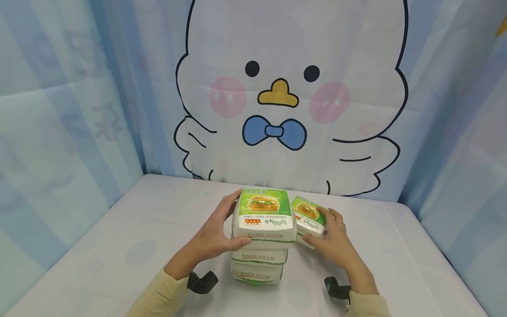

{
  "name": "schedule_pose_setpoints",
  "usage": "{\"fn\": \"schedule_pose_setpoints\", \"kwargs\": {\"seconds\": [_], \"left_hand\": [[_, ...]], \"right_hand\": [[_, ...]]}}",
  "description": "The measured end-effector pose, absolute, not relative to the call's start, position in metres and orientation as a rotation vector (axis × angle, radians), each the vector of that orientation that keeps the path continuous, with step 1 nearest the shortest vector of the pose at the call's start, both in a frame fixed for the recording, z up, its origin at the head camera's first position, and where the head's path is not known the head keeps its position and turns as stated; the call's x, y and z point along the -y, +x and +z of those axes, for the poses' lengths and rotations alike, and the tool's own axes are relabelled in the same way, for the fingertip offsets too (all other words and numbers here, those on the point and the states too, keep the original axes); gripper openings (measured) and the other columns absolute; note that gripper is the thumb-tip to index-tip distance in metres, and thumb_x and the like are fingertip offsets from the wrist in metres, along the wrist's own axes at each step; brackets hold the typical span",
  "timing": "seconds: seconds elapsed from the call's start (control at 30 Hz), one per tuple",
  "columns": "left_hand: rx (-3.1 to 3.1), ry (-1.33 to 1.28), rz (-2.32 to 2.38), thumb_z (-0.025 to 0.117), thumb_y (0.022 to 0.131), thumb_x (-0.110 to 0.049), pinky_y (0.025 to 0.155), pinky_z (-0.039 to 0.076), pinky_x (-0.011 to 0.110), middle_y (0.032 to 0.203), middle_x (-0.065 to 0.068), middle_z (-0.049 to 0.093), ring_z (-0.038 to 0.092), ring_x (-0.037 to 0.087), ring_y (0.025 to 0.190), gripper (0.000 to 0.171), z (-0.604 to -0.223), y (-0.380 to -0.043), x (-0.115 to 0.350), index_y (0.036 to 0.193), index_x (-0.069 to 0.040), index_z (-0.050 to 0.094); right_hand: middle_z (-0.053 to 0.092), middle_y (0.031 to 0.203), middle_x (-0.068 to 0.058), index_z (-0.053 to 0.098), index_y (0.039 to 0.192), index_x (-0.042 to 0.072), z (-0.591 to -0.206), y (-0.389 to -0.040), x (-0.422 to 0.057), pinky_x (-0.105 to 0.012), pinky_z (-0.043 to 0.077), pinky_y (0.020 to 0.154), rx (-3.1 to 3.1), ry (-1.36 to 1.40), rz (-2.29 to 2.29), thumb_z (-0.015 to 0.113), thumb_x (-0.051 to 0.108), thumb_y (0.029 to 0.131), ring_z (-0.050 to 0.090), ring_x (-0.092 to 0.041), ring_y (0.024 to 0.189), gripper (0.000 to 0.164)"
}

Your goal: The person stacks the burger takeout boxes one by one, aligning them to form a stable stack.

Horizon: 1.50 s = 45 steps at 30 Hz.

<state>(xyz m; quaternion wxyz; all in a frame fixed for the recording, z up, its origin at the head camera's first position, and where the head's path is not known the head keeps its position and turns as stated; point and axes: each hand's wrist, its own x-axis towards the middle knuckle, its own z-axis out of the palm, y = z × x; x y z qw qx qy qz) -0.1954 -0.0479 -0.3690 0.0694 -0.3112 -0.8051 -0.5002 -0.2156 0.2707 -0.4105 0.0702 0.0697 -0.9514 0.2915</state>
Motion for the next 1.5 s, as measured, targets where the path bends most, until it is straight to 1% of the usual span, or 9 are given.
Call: {"fn": "schedule_pose_setpoints", "kwargs": {"seconds": [0.13, 0.27, 0.53, 0.7, 0.83, 1.0, 1.13, 1.3, 1.5], "left_hand": [[2.415, -0.950, -1.497, 0.070, 0.068, -0.049, 0.103, 0.035, 0.043, 0.141, -0.013, 0.022, 0.030, 0.007, 0.128, 0.098, -0.368, -0.196, 0.049, 0.142, -0.032, 0.008], [2.407, -0.956, -1.509, 0.071, 0.069, -0.048, 0.103, 0.034, 0.044, 0.141, -0.013, 0.022, 0.030, 0.007, 0.128, 0.097, -0.367, -0.196, 0.049, 0.142, -0.033, 0.009], [2.413, -0.950, -1.510, 0.070, 0.069, -0.048, 0.102, 0.034, 0.048, 0.141, -0.013, 0.023, 0.030, 0.009, 0.129, 0.097, -0.368, -0.195, 0.047, 0.142, -0.033, 0.009], [2.417, -0.941, -1.499, 0.070, 0.069, -0.048, 0.102, 0.035, 0.044, 0.141, -0.013, 0.022, 0.030, 0.008, 0.129, 0.097, -0.368, -0.195, 0.048, 0.142, -0.033, 0.009], [2.423, -0.937, -1.499, 0.070, 0.069, -0.049, 0.102, 0.035, 0.043, 0.141, -0.014, 0.022, 0.030, 0.007, 0.128, 0.097, -0.369, -0.195, 0.048, 0.142, -0.033, 0.009], [2.418, -0.942, -1.519, 0.071, 0.069, -0.046, 0.103, 0.034, 0.047, 0.141, -0.014, 0.022, 0.029, 0.008, 0.129, 0.097, -0.369, -0.195, 0.047, 0.142, -0.034, 0.009], [2.422, -0.940, -1.522, 0.071, 0.069, -0.047, 0.102, 0.034, 0.047, 0.141, -0.014, 0.022, 0.029, 0.009, 0.129, 0.097, -0.369, -0.195, 0.048, 0.142, -0.034, 0.009], [2.414, -0.956, -1.516, 0.070, 0.070, -0.047, 0.102, 0.034, 0.048, 0.141, -0.012, 0.023, 0.030, 0.010, 0.129, 0.096, -0.370, -0.195, 0.049, 0.142, -0.032, 0.009], [2.428, -0.943, -1.508, 0.070, 0.070, -0.048, 0.103, 0.034, 0.044, 0.141, -0.013, 0.022, 0.029, 0.009, 0.129, 0.097, -0.369, -0.196, 0.048, 0.142, -0.033, 0.008]], "right_hand": [[0.008, 0.143, -0.025, 0.016, 0.143, 0.014, -0.399, -0.211, -0.273, -0.070, 0.031, 0.086, 2.821, 0.201, 0.909, 0.066, 0.051, 0.074, 0.025, -0.048, 0.123, 0.092], [0.008, 0.144, -0.023, 0.015, 0.143, 0.013, -0.390, -0.207, -0.275, -0.067, 0.032, 0.089, 2.766, 0.198, 0.954, 0.065, 0.049, 0.075, 0.026, -0.044, 0.123, 0.092], [0.014, 0.143, -0.019, 0.018, 0.142, 0.016, -0.383, -0.204, -0.275, -0.066, 0.031, 0.090, 2.661, 0.187, 1.006, 0.065, 0.045, 0.077, 0.025, -0.040, 0.125, 0.085], [0.018, 0.142, -0.018, 0.021, 0.142, 0.016, -0.379, -0.202, -0.275, -0.065, 0.032, 0.091, 2.602, 0.171, 1.026, 0.065, 0.042, 0.078, 0.027, -0.038, 0.124, 0.082], [0.021, 0.140, -0.018, 0.022, 0.142, 0.017, -0.375, -0.199, -0.275, -0.065, 0.033, 0.090, 2.526, 0.198, 1.055, 0.065, 0.035, 0.080, 0.029, -0.036, 0.121, 0.077], [0.020, 0.141, -0.016, 0.021, 0.142, 0.022, -0.371, -0.195, -0.277, -0.063, 0.033, 0.091, 2.470, 0.206, 1.107, 0.064, 0.031, 0.082, 0.029, -0.038, 0.122, 0.074], [0.019, 0.142, -0.015, 0.019, 0.143, 0.026, -0.369, -0.193, -0.276, -0.062, 0.033, 0.092, 2.468, 0.196, 1.118, 0.063, 0.031, 0.082, 0.027, -0.040, 0.125, 0.075], [0.020, 0.141, -0.013, 0.019, 0.142, 0.029, -0.364, -0.192, -0.273, -0.059, 0.035, 0.093, 2.464, 0.181, 1.104, 0.062, 0.032, 0.083, 0.030, -0.034, 0.121, 0.074], [0.022, 0.140, -0.010, 0.019, 0.142, 0.030, -0.360, -0.192, -0.271, -0.056, 0.036, 0.093, 2.447, 0.195, 1.088, 0.062, 0.030, 0.083, 0.032, -0.029, 0.117, 0.073]]}}
